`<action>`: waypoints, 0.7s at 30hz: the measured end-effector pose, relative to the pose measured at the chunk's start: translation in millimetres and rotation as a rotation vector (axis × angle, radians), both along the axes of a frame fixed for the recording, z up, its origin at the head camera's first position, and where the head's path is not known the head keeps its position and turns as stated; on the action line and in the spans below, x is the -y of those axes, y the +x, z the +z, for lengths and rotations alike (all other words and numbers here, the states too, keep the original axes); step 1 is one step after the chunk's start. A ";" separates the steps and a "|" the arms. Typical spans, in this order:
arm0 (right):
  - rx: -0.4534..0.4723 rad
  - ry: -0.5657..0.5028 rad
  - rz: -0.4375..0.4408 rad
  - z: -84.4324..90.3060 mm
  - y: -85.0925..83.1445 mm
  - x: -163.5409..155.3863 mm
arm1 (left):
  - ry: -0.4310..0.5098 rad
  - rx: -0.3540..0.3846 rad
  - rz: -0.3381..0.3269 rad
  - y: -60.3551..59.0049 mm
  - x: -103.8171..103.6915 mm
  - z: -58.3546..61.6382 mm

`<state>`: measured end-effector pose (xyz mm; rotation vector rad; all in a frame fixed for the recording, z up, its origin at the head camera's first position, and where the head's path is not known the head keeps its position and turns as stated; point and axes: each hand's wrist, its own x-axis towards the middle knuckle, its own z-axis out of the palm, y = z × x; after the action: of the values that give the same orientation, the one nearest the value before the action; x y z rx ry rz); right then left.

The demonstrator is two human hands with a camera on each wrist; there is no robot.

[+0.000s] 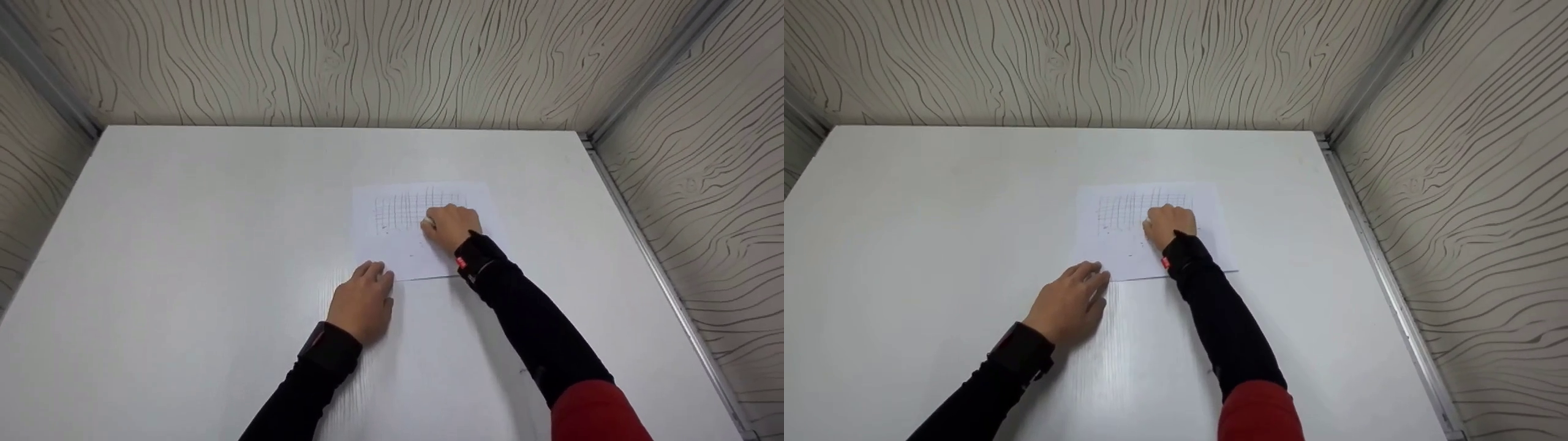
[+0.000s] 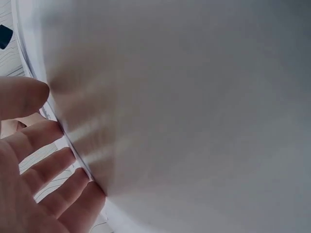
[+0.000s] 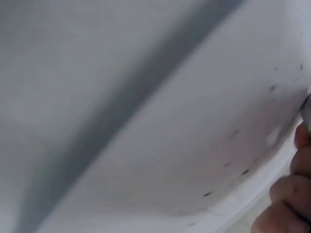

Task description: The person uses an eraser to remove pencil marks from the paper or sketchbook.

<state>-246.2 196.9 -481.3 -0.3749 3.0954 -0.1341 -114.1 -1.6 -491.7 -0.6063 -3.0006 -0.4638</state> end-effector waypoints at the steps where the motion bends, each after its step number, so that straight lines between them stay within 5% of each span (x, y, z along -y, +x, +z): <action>1: 0.005 -0.003 0.023 -0.8 2.1 1.3 | 0.000 0.004 -0.002 1.0 0.4 -0.6; 7: 0.093 -0.063 0.216 3.8 15.6 16.7 | -0.021 -0.002 -0.005 -2.1 4.3 8.0; 16: 0.055 -0.057 0.013 12.8 8.0 4.5 | -0.025 -0.010 -0.016 -3.7 1.4 8.9; 21: 0.068 -0.099 0.175 7.9 20.3 12.4 | -0.026 -0.007 -0.015 -2.2 2.0 10.0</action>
<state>-225.9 184.5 -473.3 -0.6274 2.9787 -0.2899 -116.2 -3.6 -481.7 -0.6321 -3.0015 -0.4229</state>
